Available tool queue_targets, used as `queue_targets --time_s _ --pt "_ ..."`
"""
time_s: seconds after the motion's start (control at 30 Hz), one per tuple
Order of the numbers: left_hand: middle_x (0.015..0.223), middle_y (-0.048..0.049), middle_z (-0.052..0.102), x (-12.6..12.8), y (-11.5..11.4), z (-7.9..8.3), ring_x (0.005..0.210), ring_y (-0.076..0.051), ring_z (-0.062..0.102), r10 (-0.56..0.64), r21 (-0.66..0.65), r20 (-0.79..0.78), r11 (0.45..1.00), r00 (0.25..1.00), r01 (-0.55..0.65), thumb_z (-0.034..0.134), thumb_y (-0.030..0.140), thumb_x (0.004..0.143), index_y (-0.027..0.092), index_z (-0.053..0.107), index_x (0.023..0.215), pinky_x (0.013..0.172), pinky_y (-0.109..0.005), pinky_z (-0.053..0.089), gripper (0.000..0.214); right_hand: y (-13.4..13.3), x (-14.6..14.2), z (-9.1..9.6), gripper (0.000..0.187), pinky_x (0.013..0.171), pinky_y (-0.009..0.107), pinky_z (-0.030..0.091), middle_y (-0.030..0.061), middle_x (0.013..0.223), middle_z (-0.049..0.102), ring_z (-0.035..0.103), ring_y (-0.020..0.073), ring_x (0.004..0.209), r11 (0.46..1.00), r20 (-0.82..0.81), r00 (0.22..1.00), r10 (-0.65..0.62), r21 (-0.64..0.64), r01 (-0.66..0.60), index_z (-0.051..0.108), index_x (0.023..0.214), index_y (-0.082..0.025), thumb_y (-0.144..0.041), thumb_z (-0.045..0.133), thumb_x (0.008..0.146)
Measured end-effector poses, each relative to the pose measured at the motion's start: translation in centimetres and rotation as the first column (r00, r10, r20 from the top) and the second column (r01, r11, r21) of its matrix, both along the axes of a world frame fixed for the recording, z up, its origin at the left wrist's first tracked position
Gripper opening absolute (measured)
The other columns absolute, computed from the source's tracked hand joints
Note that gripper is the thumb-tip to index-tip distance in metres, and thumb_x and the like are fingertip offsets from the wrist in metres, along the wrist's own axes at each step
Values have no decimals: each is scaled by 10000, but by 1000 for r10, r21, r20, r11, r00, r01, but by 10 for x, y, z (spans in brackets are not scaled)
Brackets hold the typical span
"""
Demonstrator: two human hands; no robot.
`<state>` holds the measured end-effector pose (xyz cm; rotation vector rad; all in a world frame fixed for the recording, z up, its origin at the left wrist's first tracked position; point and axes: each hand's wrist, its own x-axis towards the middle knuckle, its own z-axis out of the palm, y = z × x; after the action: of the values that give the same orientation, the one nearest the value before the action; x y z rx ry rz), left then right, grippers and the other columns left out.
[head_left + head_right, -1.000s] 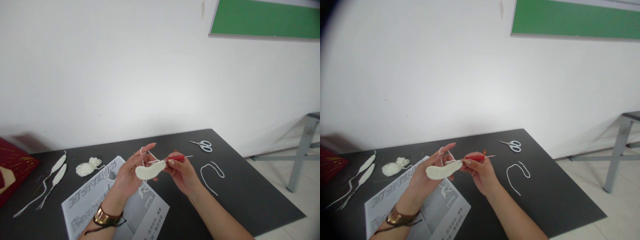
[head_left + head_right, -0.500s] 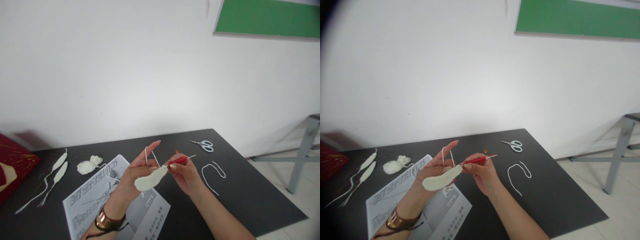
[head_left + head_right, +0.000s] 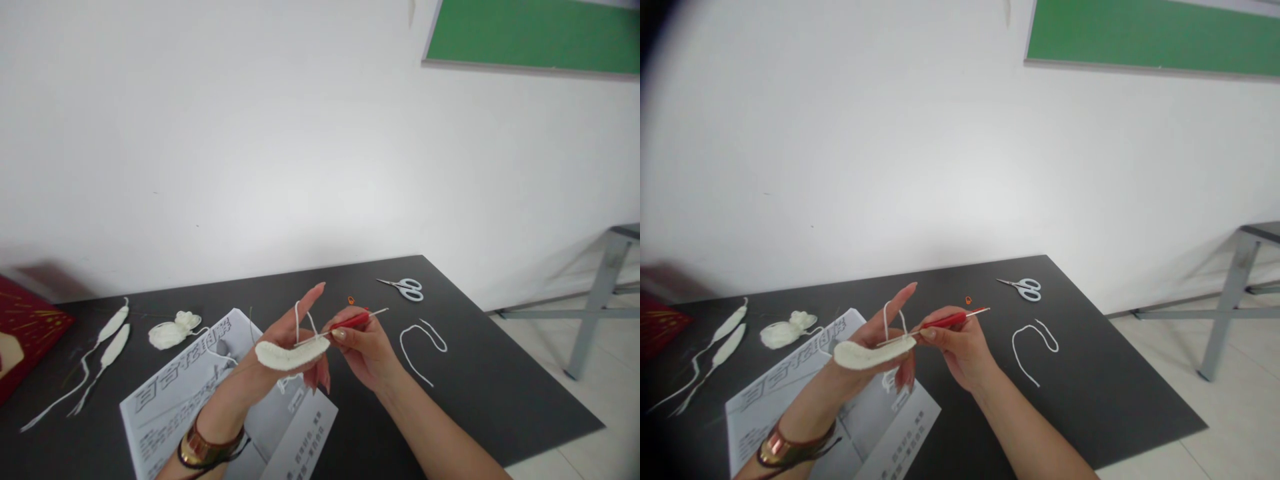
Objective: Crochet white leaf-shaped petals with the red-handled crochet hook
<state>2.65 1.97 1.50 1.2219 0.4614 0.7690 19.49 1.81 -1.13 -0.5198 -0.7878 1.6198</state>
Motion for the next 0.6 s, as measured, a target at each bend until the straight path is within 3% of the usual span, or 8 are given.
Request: queue_targets --time_s 0.17,0.3,0.47,0.6 --pt "766 -74 714 1 0 4 557 -162 608 25 22 -50 999 998 -24 624 279 824 279 -69 1475 536 -273 459 951 -3 -1 4 111 663 263 537 15 751 740 674 143 686 998 36 999 -30 57 28 715 713 -208 -168 788 640" --pt "659 -26 667 0 -1 7 460 -118 519 104 47 -33 994 994 -102 650 282 793 305 50 1483 440 -210 377 915 -4 -1 8 112 671 277 546 21 809 738 676 154 732 995 48 997 -68 82 64 709 716 -216 -190 791 645" --pt "684 -6 559 -4 -4 12 531 -108 458 33 48 33 998 999 -34 700 338 733 294 201 1469 480 -221 352 890 -3 1 9 98 659 279 552 18 798 733 669 150 708 993 63 996 -64 100 58 709 710 -217 -182 780 653" --pt "646 15 499 -4 -5 10 480 -81 386 59 -19 119 998 991 -57 700 445 706 260 268 1454 426 -202 275 883 -2 2 8 97 660 276 544 19 803 732 664 148 704 991 79 995 -64 127 53 714 712 -214 -165 774 654"
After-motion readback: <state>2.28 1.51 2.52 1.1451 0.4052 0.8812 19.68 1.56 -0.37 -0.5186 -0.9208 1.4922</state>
